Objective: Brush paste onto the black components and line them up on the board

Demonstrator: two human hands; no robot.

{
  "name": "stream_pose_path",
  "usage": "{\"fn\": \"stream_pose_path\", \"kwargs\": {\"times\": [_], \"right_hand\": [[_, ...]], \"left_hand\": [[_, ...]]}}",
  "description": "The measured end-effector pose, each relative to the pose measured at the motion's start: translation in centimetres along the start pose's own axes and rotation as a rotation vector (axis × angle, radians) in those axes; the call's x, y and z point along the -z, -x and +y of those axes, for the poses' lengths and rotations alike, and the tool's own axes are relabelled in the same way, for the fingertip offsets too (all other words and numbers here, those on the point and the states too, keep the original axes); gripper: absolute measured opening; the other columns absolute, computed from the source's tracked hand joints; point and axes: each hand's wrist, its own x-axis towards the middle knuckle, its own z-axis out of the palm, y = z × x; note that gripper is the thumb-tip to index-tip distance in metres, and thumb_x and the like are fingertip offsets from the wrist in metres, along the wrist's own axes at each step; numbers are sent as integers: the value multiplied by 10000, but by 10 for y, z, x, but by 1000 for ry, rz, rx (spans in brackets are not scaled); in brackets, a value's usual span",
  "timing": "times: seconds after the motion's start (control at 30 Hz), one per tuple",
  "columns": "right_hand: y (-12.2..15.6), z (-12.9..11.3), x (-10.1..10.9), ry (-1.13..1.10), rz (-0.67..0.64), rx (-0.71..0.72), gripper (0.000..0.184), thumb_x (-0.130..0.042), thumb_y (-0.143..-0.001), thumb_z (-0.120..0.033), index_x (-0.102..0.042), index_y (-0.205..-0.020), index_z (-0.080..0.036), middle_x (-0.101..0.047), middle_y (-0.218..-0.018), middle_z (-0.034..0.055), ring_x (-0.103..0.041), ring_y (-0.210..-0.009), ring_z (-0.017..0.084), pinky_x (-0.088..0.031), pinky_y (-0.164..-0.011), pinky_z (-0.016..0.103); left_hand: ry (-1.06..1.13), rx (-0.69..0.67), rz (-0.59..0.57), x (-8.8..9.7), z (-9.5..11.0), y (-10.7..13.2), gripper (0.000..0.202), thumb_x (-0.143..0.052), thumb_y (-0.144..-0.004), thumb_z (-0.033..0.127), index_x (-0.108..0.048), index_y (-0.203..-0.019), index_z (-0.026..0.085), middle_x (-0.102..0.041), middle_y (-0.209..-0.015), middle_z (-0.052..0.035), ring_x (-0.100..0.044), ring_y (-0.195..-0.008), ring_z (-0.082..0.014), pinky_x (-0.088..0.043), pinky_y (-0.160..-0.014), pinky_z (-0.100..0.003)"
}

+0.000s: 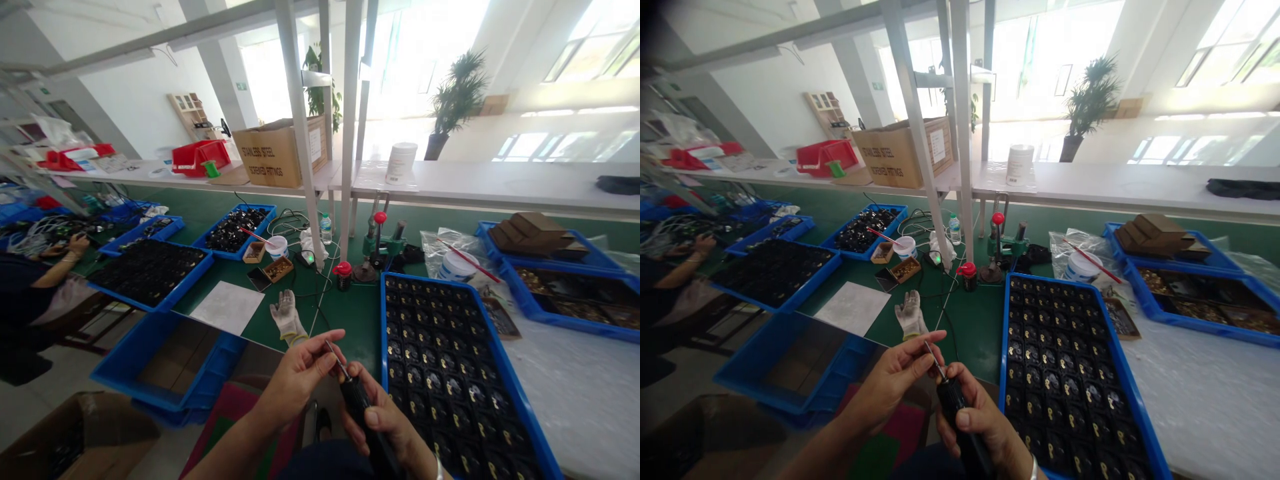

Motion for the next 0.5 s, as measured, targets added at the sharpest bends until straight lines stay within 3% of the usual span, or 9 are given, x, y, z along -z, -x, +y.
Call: {"fn": "stream_pose_path", "kwargs": {"times": [0.13, 0.3, 0.5], "right_hand": [[2, 0, 2, -14, -6, 6, 482, -868, -857, -330, -530, -1200, -319, -683, -779, -47, -560, -477, 78, -447, -455, 131], [2, 0, 4, -56, 3, 25, 472, -882, -842, -273, -587, -1207, -313, -687, -1129, -8, -641, -562, 65, -493, -467, 147], [2, 0, 4, -49, 1, 27, 477, -885, -839, -291, -611, -1227, -334, -666, -1213, -12, -651, -578, 55, -491, -468, 143]], "left_hand": [[-24, -14, -33, 2, 1, -3, 386, -812, -885, 470, -772, -1195, 243, -730, -905, 8, -665, -830, -133, -500, -838, -266], [-21, -19, -73, 4, 1, -7, 421, -835, -861, 483, -769, -1180, 216, -739, -898, 0, -679, -827, -134, -513, -822, -260], [-18, -3, -27, 6, 1, -11, 415, -881, -811, 460, -767, -1089, 174, -770, -849, -21, -694, -762, -144, -526, -772, -273]]}}
